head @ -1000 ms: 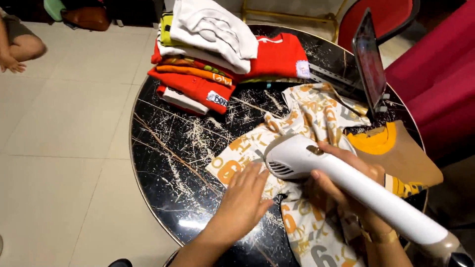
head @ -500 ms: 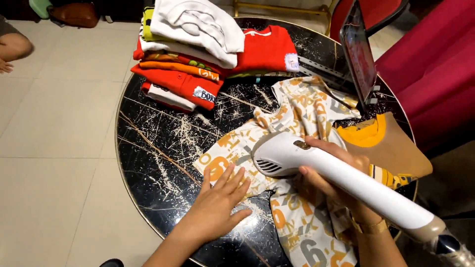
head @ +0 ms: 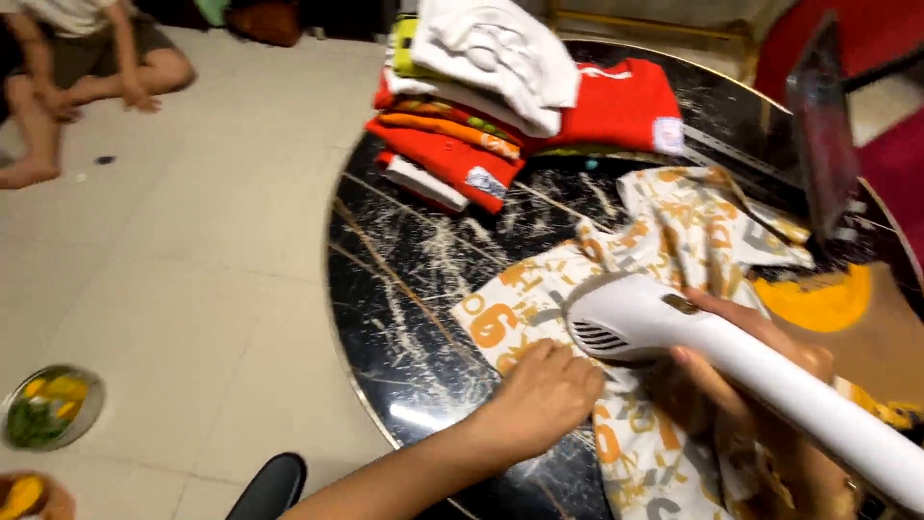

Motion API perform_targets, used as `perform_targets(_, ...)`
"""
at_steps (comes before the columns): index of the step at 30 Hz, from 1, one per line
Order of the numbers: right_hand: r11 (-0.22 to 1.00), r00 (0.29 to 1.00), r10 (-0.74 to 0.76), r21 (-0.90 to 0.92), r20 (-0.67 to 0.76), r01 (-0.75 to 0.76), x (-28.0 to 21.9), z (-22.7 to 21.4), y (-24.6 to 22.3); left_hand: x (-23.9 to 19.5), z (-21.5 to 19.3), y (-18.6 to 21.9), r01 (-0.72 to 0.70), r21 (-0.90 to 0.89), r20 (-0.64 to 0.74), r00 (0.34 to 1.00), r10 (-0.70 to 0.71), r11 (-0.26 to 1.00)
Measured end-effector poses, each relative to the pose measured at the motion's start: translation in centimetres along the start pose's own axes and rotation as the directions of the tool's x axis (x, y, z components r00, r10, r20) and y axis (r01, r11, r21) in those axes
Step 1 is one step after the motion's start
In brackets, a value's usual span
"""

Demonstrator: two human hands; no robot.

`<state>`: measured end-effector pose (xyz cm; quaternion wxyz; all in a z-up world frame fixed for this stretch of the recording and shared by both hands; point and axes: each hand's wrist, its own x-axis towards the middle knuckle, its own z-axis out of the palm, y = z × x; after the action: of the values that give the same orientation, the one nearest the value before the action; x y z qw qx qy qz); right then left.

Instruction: Steaming a patterned t-shirt on a table using a handheld garment steamer

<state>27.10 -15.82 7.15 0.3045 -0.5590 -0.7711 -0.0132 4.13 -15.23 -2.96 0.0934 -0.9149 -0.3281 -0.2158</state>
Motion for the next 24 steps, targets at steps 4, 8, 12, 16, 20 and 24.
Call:
perform_targets(4, 1.0, 1.0, 0.01, 0.018, -0.023, -0.01, 0.1, 0.1, -0.7, 0.3, 0.1, -0.3, 0.064, -0.033, 0.071, 0.996, -0.062, 0.997)
perform_targets(8, 0.989, 0.997, 0.059, 0.135, 0.059, -0.066, 0.3, -0.3, -1.3, 0.2, 0.8, 0.0, 0.038, -0.022, 0.218, 0.975, -0.032, 0.999)
perform_targets(12, 0.993, 0.999, 0.045, 0.111, 0.024, -0.048, -0.8, 1.4, 1.7, 0.4, 0.6, -0.1, 0.022, -0.044, 0.311, 0.95, -0.007, 0.999)
perform_targets(16, 1.0, 1.0, 0.018, -0.004, 0.02, -0.018, -0.8, 0.9, 1.7, -0.2, 1.5, 0.1, 0.045, -0.061, 0.226, 0.974, -0.03, 0.997)
perform_targets(20, 0.983, 0.977, 0.178, -0.059, 0.116, -0.172, -1.0, 1.9, 4.2, -0.9, 2.1, 0.1, 0.087, -0.138, 0.141, 0.988, -0.067, 0.987)
perform_targets(24, 0.993, 0.991, 0.12, 0.005, 0.051, -0.121, -0.8, 1.2, 1.6, -1.3, 1.4, -0.1, 0.121, -0.219, -0.122, 0.981, -0.15, 0.968)
